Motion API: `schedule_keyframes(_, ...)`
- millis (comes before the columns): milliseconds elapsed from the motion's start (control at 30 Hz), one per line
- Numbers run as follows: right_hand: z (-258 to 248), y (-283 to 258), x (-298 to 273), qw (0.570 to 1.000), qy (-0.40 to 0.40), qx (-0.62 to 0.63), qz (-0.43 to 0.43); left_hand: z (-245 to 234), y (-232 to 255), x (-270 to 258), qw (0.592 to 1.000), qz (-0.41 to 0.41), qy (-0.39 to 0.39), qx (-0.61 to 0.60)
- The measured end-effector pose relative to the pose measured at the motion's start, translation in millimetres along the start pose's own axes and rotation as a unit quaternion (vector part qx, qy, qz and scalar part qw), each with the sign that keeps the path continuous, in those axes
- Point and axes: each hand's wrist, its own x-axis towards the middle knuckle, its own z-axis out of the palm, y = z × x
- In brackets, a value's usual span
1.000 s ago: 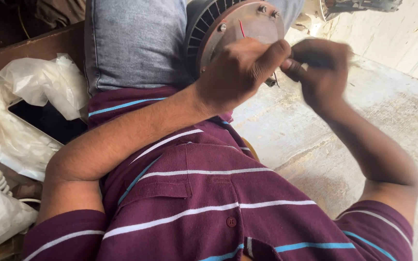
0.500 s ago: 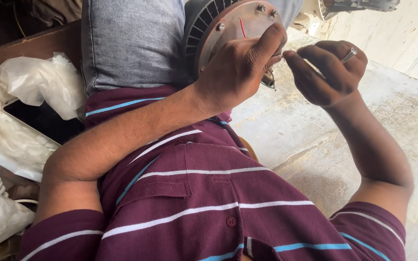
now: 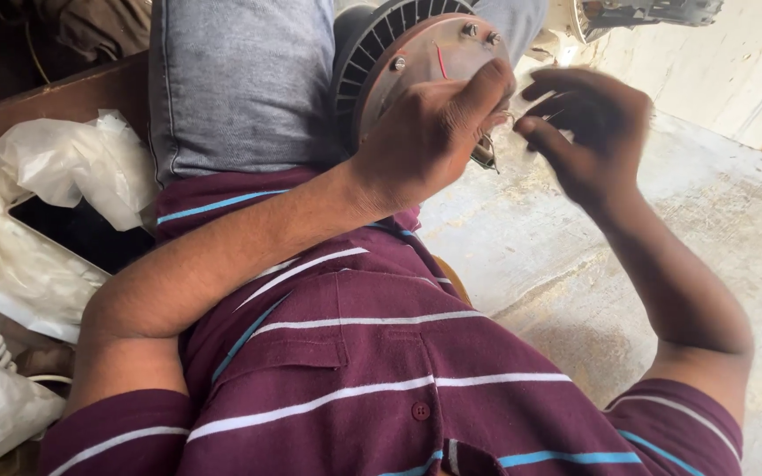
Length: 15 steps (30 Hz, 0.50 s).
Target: The person sits on the floor with an electric fan motor across their lap and rewires its terminal block. They hold a capacitor and switch component, connect colored wires to the terminals, tighten connections using a screwdriver, and route the wires into the motor housing.
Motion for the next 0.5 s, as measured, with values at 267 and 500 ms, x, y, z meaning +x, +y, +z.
schedule_keyframes(267, -15, 13, 11, 0.823, -0.012, -0.398, -0.405, 10, -7, -4, 0.995, 0.094, 0.043, 0.004)
schedule_keyframes(500, 2, -1, -6, 0.951, 0.016, -0.264, -0.158, -8, 3, 2, 0.993, 0.103, -0.005, 0.065)
